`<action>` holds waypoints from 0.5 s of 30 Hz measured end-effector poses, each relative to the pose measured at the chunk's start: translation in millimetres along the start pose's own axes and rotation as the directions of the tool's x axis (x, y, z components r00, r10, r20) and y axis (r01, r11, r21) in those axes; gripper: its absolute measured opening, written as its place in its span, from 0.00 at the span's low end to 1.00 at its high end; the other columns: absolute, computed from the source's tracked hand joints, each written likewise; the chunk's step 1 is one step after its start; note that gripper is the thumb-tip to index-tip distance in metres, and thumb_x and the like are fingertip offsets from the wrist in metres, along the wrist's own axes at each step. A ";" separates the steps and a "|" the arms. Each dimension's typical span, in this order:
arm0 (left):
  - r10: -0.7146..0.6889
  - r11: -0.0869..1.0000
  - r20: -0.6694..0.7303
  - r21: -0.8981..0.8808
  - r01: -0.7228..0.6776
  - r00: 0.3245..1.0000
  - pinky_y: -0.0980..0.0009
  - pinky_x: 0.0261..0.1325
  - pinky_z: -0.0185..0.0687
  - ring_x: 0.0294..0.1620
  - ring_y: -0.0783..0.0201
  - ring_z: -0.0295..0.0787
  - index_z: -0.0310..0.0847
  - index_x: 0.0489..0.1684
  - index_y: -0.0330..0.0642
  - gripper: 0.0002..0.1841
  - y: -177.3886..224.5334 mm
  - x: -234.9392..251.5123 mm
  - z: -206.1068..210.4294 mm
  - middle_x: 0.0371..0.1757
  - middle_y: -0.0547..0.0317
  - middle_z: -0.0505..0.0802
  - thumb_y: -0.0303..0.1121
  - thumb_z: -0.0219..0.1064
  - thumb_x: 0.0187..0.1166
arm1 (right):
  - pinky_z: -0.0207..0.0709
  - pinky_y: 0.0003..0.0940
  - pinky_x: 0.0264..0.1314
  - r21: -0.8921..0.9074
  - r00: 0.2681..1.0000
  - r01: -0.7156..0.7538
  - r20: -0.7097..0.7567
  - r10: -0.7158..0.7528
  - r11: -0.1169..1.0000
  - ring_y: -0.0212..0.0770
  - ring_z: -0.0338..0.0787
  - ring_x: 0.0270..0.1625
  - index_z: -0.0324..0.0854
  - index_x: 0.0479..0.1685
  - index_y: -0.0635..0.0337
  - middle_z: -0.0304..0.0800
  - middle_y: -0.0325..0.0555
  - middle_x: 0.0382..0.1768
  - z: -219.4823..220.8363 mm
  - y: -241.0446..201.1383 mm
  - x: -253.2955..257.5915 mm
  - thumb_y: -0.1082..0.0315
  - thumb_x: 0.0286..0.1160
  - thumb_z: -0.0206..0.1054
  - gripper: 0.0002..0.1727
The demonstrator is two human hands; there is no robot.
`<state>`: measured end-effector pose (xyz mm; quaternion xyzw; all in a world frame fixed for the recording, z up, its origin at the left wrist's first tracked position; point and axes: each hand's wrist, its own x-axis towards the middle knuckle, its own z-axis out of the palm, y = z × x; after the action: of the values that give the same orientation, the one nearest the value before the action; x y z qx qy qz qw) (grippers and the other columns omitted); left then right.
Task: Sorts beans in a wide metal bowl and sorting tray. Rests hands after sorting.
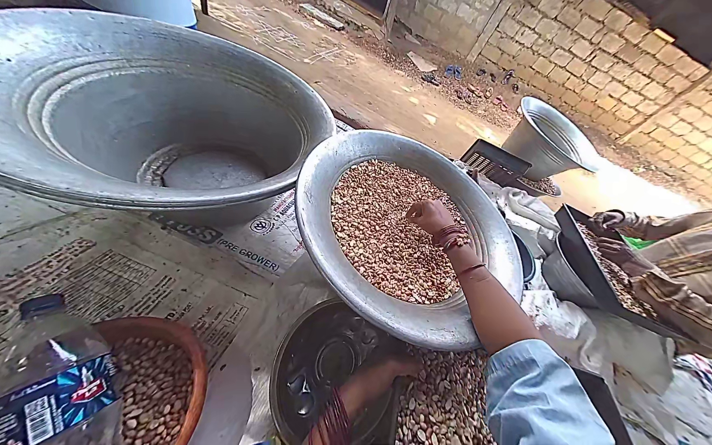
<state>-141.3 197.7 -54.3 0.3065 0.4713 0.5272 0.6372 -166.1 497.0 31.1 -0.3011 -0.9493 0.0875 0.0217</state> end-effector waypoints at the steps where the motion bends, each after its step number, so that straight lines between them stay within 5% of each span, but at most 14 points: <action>1: 0.002 1.000 0.000 -0.001 -0.002 1.000 0.72 0.59 0.80 0.49 0.73 0.84 0.79 0.59 0.31 0.15 -0.5 0.0 -0.3 0.47 0.58 0.89 0.27 0.69 0.76 | 0.79 0.68 0.51 -0.022 1.000 -0.003 0.006 0.003 1.000 0.64 0.91 0.46 0.94 0.44 0.59 0.94 0.59 0.38 4.6 1.1 0.8 0.67 0.74 0.75 0.07; 7: -0.041 0.999 -0.019 0.019 0.041 0.999 0.70 0.63 0.77 0.53 0.70 0.83 0.82 0.56 0.30 0.14 13.4 -11.2 1.7 0.50 0.55 0.89 0.27 0.68 0.77 | 0.78 0.67 0.46 -0.048 0.999 -0.008 0.052 0.010 0.999 0.62 0.91 0.41 0.92 0.44 0.58 0.92 0.57 0.34 11.7 3.4 4.7 0.64 0.76 0.73 0.08; 11: -0.029 0.999 -0.024 0.029 0.030 0.999 0.69 0.64 0.77 0.54 0.68 0.83 0.81 0.58 0.30 0.15 12.0 -9.8 1.9 0.51 0.53 0.89 0.26 0.68 0.76 | 0.79 0.57 0.54 0.265 0.996 -0.093 0.033 0.087 0.960 0.54 0.90 0.44 0.88 0.56 0.64 0.93 0.58 0.41 -2.0 11.3 9.2 0.64 0.79 0.69 0.15; 13: -0.044 0.998 -0.009 0.049 0.044 0.999 0.68 0.64 0.77 0.54 0.68 0.82 0.80 0.59 0.29 0.15 13.0 -8.2 1.0 0.52 0.52 0.88 0.27 0.68 0.77 | 0.82 0.39 0.41 0.567 0.984 -0.145 -0.006 0.181 0.811 0.40 0.87 0.33 0.81 0.62 0.64 0.89 0.52 0.38 -1.7 16.6 2.7 0.65 0.85 0.60 0.16; 15: -0.054 0.996 -0.005 0.064 0.054 0.999 0.69 0.64 0.77 0.54 0.68 0.82 0.80 0.59 0.29 0.16 13.9 -8.1 0.7 0.52 0.52 0.88 0.27 0.68 0.77 | 0.84 0.34 0.38 0.777 0.981 -0.150 0.039 0.191 0.612 0.34 0.88 0.32 0.77 0.60 0.53 0.88 0.42 0.37 -0.1 19.4 -8.1 0.59 0.90 0.48 0.15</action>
<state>-145.9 193.6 -39.5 0.3132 0.4972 0.4948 0.6402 -148.5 508.0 27.8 -0.3531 -0.7852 0.4819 0.1631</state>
